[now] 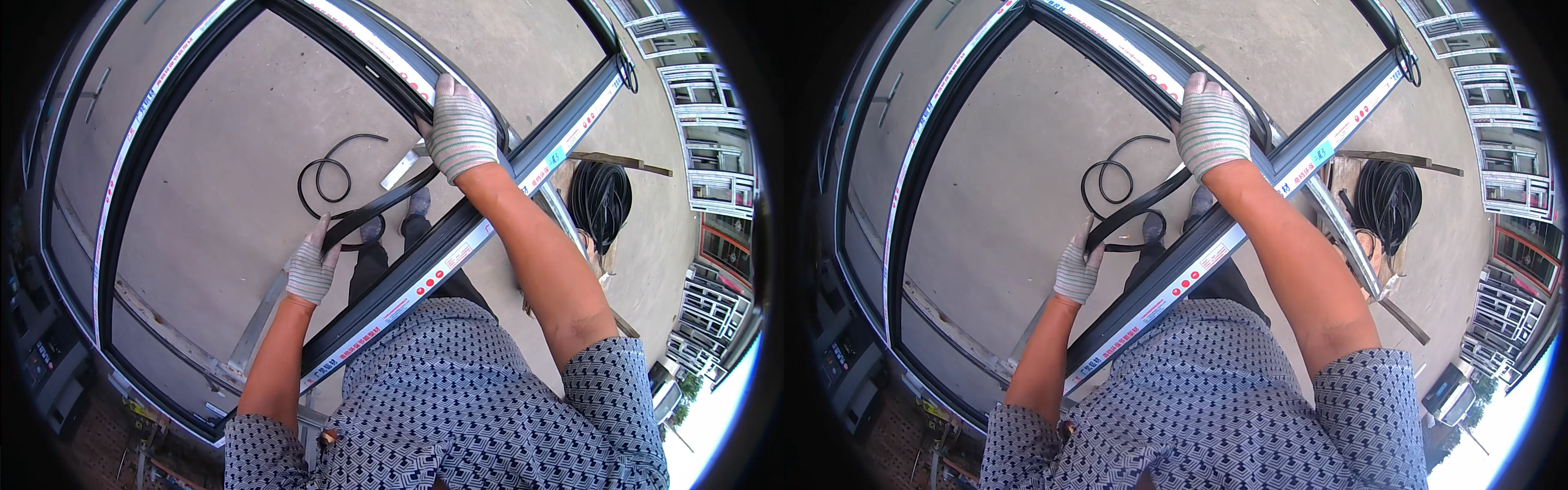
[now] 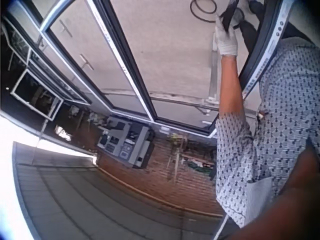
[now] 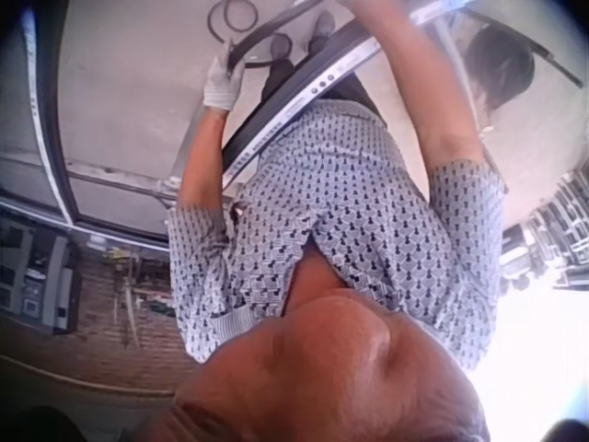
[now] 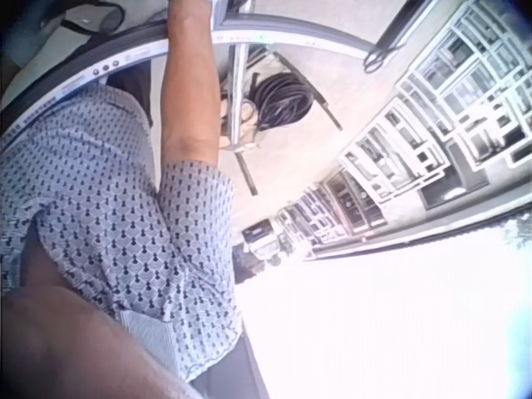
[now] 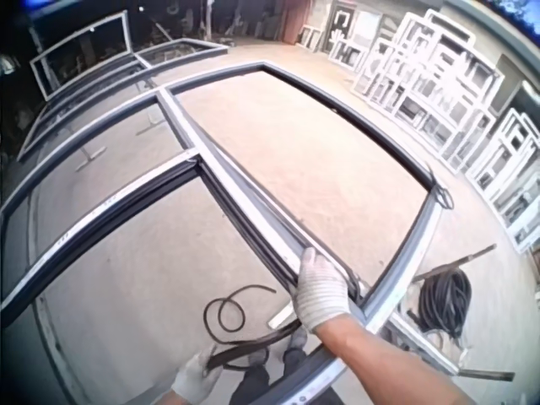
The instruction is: The person installs a black rubber seal onto a metal window frame. They press the seal into the groove along the top, sides, and bottom of the frame, ensuring it is seated correctly.
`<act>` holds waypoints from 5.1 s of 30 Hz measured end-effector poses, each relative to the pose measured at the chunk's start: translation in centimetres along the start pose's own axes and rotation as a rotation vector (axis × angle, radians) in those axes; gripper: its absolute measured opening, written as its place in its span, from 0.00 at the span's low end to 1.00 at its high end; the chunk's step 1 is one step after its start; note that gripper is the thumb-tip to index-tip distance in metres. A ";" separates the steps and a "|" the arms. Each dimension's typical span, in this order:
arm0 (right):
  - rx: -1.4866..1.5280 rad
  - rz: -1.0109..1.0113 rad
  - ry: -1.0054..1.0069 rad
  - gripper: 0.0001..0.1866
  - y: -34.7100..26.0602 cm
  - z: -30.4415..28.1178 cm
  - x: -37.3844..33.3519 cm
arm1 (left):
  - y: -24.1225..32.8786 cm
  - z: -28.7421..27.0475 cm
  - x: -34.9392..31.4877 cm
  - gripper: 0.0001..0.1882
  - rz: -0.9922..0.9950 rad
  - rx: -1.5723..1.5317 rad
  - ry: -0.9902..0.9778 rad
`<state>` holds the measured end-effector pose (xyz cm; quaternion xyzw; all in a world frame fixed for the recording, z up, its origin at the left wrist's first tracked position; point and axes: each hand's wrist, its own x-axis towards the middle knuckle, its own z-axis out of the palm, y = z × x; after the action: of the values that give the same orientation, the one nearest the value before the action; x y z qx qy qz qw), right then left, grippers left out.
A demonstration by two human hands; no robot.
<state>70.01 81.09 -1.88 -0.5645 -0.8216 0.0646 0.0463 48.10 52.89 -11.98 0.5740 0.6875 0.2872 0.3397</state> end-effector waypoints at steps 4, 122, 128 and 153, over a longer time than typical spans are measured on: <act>0.025 -0.002 0.005 0.36 -0.1 0.0 0.0 | 3.7 -1.0 0.0 0.37 0.082 -0.060 -0.141; 0.006 0.107 -0.097 0.36 3.5 -1.8 -5.1 | 12.7 1.6 4.9 0.26 -0.001 0.023 -0.495; -0.021 0.050 0.004 0.36 3.7 -1.3 -5.2 | 12.7 1.6 4.9 0.25 0.023 0.053 -0.477; -0.070 0.070 -0.058 0.41 3.3 -2.1 -4.9 | 12.0 2.3 4.6 0.26 0.024 0.085 -0.489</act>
<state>75.12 77.80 -0.38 -0.5920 -0.8041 0.0536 0.0003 56.56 59.58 -4.59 0.6483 0.5895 0.1143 0.4681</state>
